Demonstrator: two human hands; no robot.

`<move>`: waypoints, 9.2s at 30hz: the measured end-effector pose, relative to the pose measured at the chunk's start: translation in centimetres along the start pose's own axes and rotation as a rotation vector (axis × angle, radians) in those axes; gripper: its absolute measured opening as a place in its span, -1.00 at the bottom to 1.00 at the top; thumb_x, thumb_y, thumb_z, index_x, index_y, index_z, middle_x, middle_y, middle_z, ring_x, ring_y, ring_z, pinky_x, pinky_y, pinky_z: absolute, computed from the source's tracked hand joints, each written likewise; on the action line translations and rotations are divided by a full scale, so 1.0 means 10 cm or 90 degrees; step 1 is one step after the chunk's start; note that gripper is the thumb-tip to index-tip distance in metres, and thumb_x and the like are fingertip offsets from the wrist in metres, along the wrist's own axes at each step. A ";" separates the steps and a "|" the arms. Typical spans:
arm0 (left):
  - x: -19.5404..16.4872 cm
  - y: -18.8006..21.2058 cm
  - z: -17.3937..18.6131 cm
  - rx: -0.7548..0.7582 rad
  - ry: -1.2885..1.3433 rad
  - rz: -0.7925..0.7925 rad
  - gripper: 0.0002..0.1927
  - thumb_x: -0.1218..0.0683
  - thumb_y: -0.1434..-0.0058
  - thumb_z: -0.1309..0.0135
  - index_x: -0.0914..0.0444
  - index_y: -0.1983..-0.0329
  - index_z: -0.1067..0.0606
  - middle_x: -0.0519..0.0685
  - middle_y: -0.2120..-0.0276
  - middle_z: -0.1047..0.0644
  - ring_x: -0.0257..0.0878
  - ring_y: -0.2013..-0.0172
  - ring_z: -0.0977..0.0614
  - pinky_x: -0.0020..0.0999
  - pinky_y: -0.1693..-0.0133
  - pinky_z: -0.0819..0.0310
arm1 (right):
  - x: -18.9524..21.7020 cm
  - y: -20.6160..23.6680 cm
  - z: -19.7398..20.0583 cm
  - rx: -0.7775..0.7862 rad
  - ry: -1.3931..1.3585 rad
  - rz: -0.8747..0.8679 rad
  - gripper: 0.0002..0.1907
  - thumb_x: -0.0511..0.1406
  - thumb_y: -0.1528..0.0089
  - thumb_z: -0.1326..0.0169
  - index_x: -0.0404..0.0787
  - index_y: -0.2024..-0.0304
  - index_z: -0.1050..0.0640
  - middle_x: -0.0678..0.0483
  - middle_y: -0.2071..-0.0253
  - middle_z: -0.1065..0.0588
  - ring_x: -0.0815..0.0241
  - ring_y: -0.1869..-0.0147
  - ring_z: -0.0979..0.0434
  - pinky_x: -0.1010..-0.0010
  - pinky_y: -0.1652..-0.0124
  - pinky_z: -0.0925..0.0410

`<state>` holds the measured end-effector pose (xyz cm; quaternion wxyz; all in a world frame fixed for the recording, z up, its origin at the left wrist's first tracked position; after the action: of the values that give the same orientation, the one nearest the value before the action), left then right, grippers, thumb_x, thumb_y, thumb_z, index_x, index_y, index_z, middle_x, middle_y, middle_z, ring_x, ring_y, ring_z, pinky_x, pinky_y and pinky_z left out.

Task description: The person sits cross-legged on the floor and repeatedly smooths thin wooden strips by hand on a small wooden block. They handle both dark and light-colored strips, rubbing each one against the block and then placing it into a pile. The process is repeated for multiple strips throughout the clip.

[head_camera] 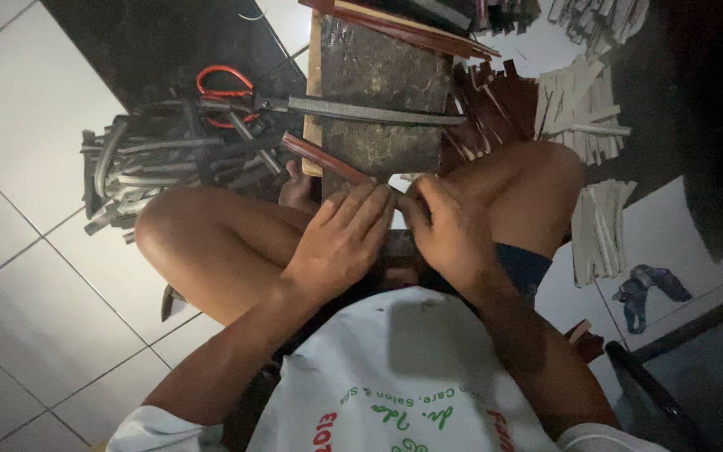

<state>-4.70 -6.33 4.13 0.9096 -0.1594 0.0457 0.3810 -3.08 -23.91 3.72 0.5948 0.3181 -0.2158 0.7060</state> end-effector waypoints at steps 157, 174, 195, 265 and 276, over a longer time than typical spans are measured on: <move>0.86 0.17 -0.11 -0.294 0.495 0.507 -0.72 0.11 -0.17 -0.31 0.23 0.06 -0.63 0.04 0.26 -0.62 -0.16 0.33 -0.62 -0.32 0.28 -0.53 | 0.02 0.11 0.22 0.044 -0.258 -0.142 -0.71 -0.27 -0.35 -0.04 -0.28 -0.07 -0.54 0.10 0.31 -0.57 0.42 0.33 -0.51 0.59 0.37 -0.37; 0.95 0.31 -0.15 -0.269 0.579 0.487 -0.83 0.19 -0.32 -0.17 0.24 0.04 -0.63 -0.04 0.10 -0.66 -0.20 0.06 -0.68 -0.23 -0.19 -0.32 | 0.03 -0.48 -0.24 0.154 -0.314 -0.265 -0.78 -0.25 -0.32 -0.15 -0.32 0.19 -0.60 0.13 0.48 -0.54 0.46 0.49 -0.45 0.59 0.48 -0.32; 0.88 0.15 -0.15 -0.257 0.538 0.614 -0.83 0.16 -0.18 -0.31 0.28 0.18 -0.62 0.00 0.37 -0.54 -0.27 0.50 -0.56 -0.35 0.38 -0.44 | 0.14 -0.43 -0.10 0.072 -0.220 -0.235 -0.77 -0.26 -0.29 -0.22 -0.31 0.21 -0.52 0.14 0.50 -0.46 0.44 0.53 -0.39 0.54 0.59 -0.23; 0.44 -0.09 0.23 0.010 -0.070 0.060 -0.52 0.10 -0.22 -0.03 0.34 -0.21 -0.47 0.14 -0.11 -0.49 -0.03 -0.17 -0.51 -0.16 -0.11 -0.38 | 0.02 -0.38 0.11 0.087 -0.074 -0.230 -0.74 -0.19 -0.26 -0.20 -0.28 0.23 -0.55 0.03 0.42 -0.58 0.25 0.40 -0.60 0.38 0.40 -0.42; 0.30 -0.05 0.08 -0.009 -0.021 0.073 -0.50 0.09 -0.29 -0.03 0.33 -0.29 -0.44 0.09 -0.22 -0.45 -0.07 -0.26 -0.44 -0.14 -0.22 -0.31 | -0.07 -0.37 -0.08 0.074 -0.037 -0.182 -0.72 -0.22 -0.25 -0.22 -0.27 0.11 -0.52 -0.08 0.34 -0.59 0.12 0.37 -0.64 0.31 0.39 -0.44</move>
<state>-2.31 -4.34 4.41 0.8857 -0.1568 0.0373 0.4355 0.49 -23.11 2.44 0.6631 0.3998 -0.1442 0.6162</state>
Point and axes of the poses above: each hand's wrist, its own y-axis away from the middle knuckle, its own z-axis out of the back of the hand, x = y × z, the point moved 3 cm from there along -y, towards the middle knuckle
